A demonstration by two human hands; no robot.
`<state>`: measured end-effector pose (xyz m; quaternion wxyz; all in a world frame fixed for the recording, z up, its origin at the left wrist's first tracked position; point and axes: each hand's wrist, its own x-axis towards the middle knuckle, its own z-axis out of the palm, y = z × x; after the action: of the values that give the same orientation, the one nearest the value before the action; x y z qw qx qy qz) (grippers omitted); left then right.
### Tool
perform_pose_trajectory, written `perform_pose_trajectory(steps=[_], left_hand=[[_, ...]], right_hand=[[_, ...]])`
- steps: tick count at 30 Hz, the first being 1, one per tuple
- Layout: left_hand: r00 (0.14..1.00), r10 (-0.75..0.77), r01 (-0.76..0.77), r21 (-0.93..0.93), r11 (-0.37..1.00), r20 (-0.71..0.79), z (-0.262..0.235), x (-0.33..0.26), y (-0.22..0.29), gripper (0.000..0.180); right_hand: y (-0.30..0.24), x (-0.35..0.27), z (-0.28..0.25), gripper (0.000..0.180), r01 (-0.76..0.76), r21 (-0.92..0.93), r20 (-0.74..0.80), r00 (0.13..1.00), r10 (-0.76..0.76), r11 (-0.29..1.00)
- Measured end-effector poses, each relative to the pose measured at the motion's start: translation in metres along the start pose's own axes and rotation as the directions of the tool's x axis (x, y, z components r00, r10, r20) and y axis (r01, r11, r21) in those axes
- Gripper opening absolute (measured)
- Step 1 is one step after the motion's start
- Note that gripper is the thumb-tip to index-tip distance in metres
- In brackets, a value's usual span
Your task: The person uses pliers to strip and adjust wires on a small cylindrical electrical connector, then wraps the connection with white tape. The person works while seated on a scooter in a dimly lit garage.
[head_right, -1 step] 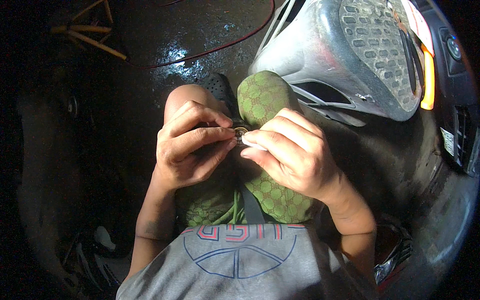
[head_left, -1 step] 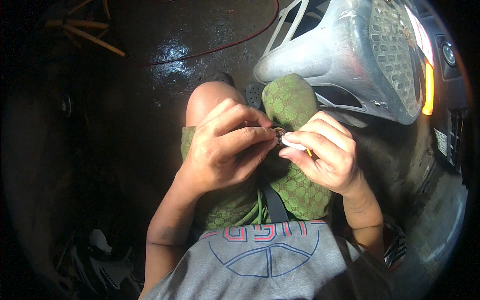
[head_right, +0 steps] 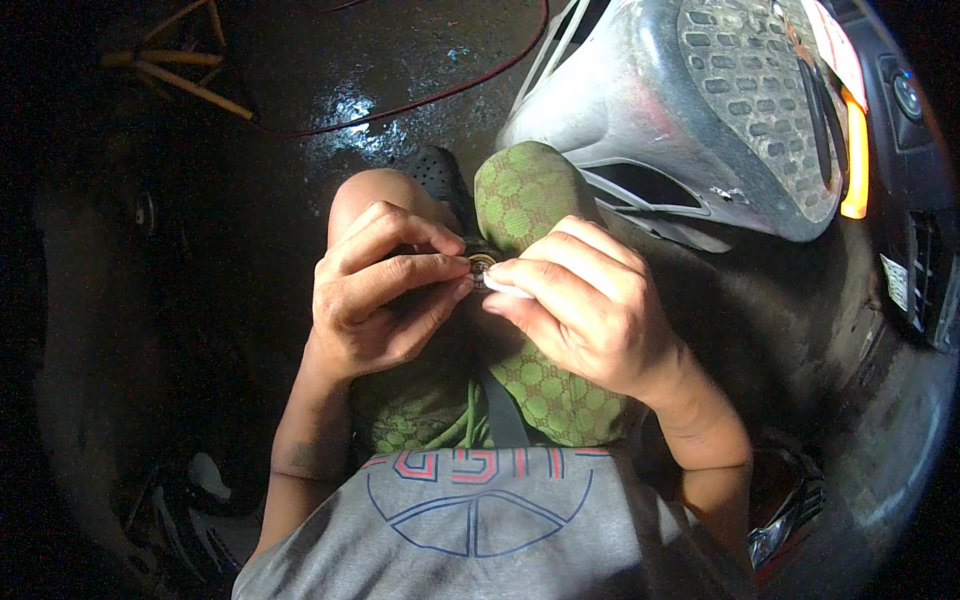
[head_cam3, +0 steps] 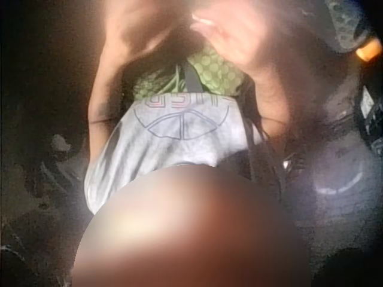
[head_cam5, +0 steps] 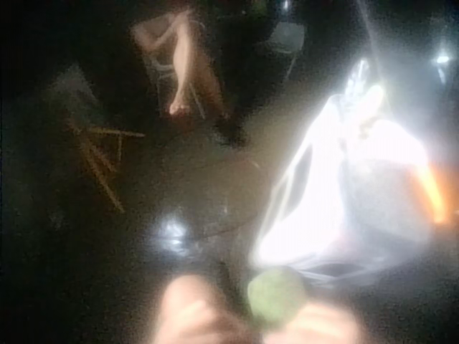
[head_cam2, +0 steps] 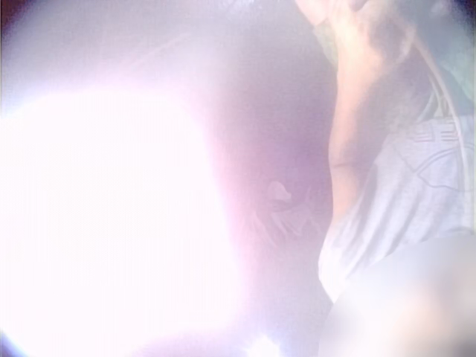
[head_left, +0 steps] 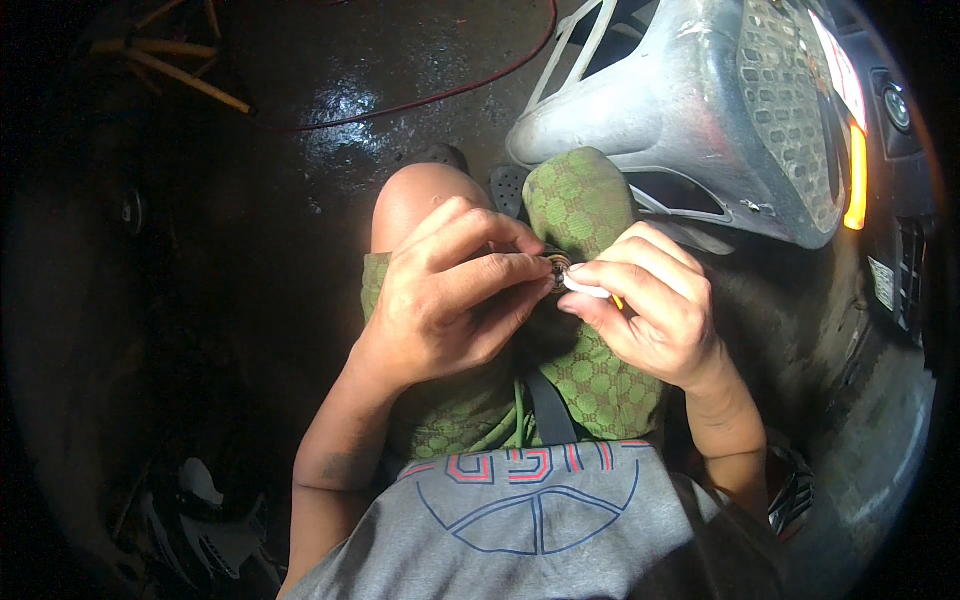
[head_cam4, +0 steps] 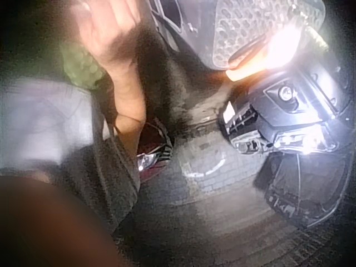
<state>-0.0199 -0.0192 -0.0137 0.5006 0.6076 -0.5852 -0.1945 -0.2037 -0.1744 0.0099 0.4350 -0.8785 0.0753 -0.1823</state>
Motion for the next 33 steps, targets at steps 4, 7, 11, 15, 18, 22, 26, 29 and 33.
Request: perform_pose_trajectory(steps=[4,7,11,15,18,22,26,29,33], left_hand=[[1.000,-0.009,0.009,-0.008,1.000,0.003,-0.001,0.000,0.000,0.024],[1.000,-0.017,0.017,0.003,1.000,0.022,-0.003,-0.001,-0.001,0.022],[0.990,-0.102,0.096,-0.071,0.993,-0.095,-0.006,-0.004,0.001,0.015],[0.973,-0.189,0.175,-0.105,0.979,-0.135,-0.006,-0.005,0.004,0.028],[0.997,-0.073,0.072,-0.055,0.996,-0.004,-0.006,-0.004,0.003,0.036],[0.999,-0.034,0.034,-0.020,0.999,-0.001,-0.003,-0.003,0.000,0.031],[1.000,-0.019,0.020,-0.021,1.000,0.007,-0.002,-0.004,-0.001,0.028],[1.000,-0.019,0.019,-0.021,1.000,0.002,-0.002,-0.003,0.000,0.025],[1.000,-0.028,0.029,-0.016,0.999,0.010,-0.002,-0.003,0.002,0.024]], right_hand=[[0.004,0.000,0.001,0.016,0.018,-0.048,-0.003,1.000,-0.018,0.999],[0.006,0.001,-0.002,0.018,0.054,-0.141,0.028,0.998,-0.051,0.989],[0.008,0.006,-0.012,0.022,0.066,-0.223,0.039,0.997,-0.059,0.973],[0.005,0.010,-0.008,0.025,0.107,-0.173,-0.047,0.992,-0.117,0.979],[0.003,0.013,0.000,0.022,0.131,-0.127,-0.018,0.991,-0.134,0.983],[0.004,0.017,0.004,0.016,0.133,-0.116,0.009,0.991,-0.133,0.984],[0.004,0.020,0.002,0.014,0.181,-0.215,0.043,0.983,-0.176,0.960],[0.002,0.021,0.002,0.016,0.198,-0.254,0.070,0.980,-0.186,0.947],[0.000,0.020,0.003,0.017,0.205,-0.292,0.094,0.978,-0.185,0.934]])
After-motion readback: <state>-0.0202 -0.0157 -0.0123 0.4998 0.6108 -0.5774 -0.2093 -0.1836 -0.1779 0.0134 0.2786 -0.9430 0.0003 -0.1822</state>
